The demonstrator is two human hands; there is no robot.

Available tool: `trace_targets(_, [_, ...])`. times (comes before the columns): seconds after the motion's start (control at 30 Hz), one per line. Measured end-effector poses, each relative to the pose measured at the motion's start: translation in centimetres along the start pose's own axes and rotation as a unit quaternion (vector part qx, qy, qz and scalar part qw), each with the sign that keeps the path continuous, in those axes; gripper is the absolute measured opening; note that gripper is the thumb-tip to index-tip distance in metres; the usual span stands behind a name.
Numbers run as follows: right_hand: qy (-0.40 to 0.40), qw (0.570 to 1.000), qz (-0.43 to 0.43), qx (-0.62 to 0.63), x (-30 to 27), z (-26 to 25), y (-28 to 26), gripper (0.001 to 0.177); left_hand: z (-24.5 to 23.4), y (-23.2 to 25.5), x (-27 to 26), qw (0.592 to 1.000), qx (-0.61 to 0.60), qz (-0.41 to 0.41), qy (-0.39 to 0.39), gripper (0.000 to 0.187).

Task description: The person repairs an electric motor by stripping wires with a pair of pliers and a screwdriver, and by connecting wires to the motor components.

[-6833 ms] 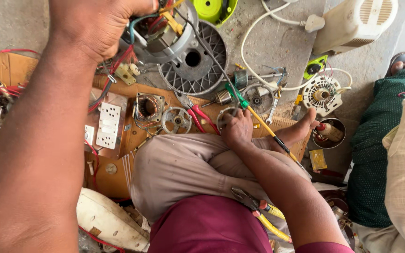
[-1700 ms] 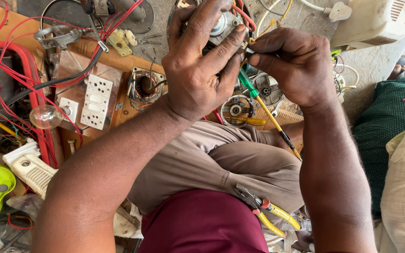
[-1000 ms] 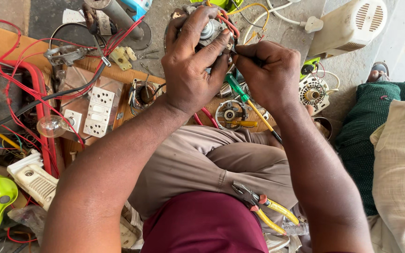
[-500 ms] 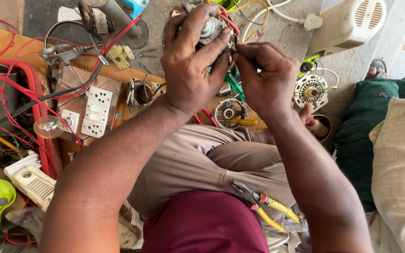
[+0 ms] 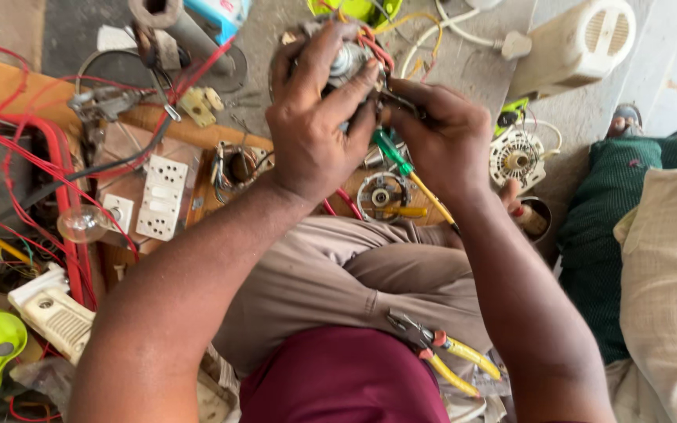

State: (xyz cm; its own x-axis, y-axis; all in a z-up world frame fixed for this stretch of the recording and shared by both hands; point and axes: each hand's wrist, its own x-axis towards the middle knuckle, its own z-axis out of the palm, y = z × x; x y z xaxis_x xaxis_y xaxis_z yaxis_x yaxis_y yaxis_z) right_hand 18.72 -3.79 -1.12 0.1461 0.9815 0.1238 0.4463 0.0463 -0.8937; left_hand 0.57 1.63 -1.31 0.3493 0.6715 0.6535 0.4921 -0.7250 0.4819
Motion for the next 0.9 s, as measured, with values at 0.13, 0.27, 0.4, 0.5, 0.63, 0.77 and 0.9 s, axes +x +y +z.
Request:
trace_targets(0.13, [0.011,0.970,0.087,0.227,-0.5,0.1,0.7,0.022,0.0,0.2,-0.5,0.999,-0.021,-0.025,-0.008,0.040])
trace_targets(0.27, [0.040,0.998,-0.004,0.056,-0.2,0.5,1.2,0.009,0.2,0.3,-0.4,0.999,-0.020,-0.033,-0.004,0.039])
trace_targets(0.4, [0.045,0.998,-0.032,-0.042,0.3,0.9,1.0,0.009,0.5,0.3,-0.7,1.000,-0.003,-0.029,-0.002,0.040])
trace_targets(0.5, [0.035,0.997,-0.061,-0.022,0.5,0.7,1.0,0.011,0.7,0.3,-0.6,0.999,-0.007,-0.038,0.007,0.039])
trace_targets(0.63, [0.006,0.996,0.071,0.059,0.2,0.1,0.9,0.020,0.2,0.2,-0.3,0.999,-0.012,-0.030,-0.009,0.039])
trace_targets(0.77, [0.014,0.972,0.130,0.196,-0.1,0.3,1.4,0.017,0.3,0.0,-0.2,1.000,-0.016,-0.025,-0.006,0.038])
trace_targets(0.9, [0.016,0.997,0.066,0.036,0.3,0.0,0.9,0.013,0.2,0.3,-0.2,0.999,-0.010,-0.030,-0.004,0.037])
